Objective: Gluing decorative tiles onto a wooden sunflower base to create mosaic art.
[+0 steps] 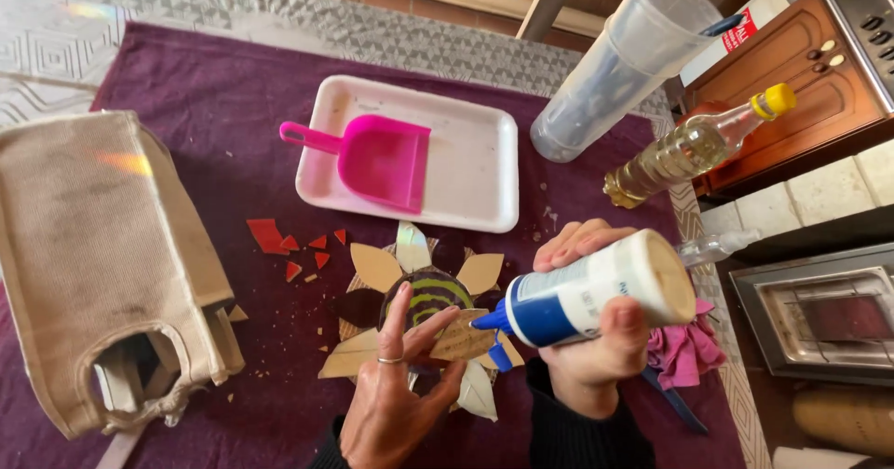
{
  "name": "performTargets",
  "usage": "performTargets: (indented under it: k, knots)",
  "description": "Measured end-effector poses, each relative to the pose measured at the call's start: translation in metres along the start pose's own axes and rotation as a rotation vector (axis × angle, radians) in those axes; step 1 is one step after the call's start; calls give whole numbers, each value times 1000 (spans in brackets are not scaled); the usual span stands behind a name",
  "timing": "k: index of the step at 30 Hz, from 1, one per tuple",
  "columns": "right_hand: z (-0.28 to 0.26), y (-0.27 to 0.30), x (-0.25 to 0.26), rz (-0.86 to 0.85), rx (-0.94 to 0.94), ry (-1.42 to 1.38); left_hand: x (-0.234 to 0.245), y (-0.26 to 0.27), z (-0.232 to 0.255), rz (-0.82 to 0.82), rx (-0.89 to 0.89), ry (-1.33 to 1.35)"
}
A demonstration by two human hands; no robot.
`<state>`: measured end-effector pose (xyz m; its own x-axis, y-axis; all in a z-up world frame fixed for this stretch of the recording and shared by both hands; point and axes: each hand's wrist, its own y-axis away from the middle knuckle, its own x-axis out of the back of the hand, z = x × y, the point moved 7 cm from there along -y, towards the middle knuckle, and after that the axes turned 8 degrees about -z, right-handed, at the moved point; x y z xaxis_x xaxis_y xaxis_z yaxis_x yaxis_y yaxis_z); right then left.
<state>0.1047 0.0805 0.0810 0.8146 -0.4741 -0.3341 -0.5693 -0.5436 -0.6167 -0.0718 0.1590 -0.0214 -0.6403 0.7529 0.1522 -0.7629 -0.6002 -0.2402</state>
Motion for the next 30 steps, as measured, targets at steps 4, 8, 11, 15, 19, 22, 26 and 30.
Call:
performTargets:
  k: [4, 8, 11, 15, 19, 22, 26, 30]
  knots:
    - [7, -3, 9, 45, -82, 29, -3, 2, 3, -37, -58, 7]
    - [14, -1, 13, 52, -141, 24, -3, 3, 5, -48, -51, -3]
    - [15, -1, 8, 35, -119, 72, -3, 2, 7, -50, -72, -5]
    - [16, 3, 6, 12, -121, 75, -3, 3, 4, -64, -43, 46]
    - [15, 5, 8, -8, -95, 65, -5, 1, 0, -100, 21, 96]
    - [14, 5, 5, -25, -65, 64, -5, 1, -3, -101, 41, 111]
    - [11, 5, -2, -53, -55, 30, -6, 1, -1, -103, 27, 156]
    - [-1, -10, -7, 6, -73, 114, -4, -5, -4, -55, 2, 127]
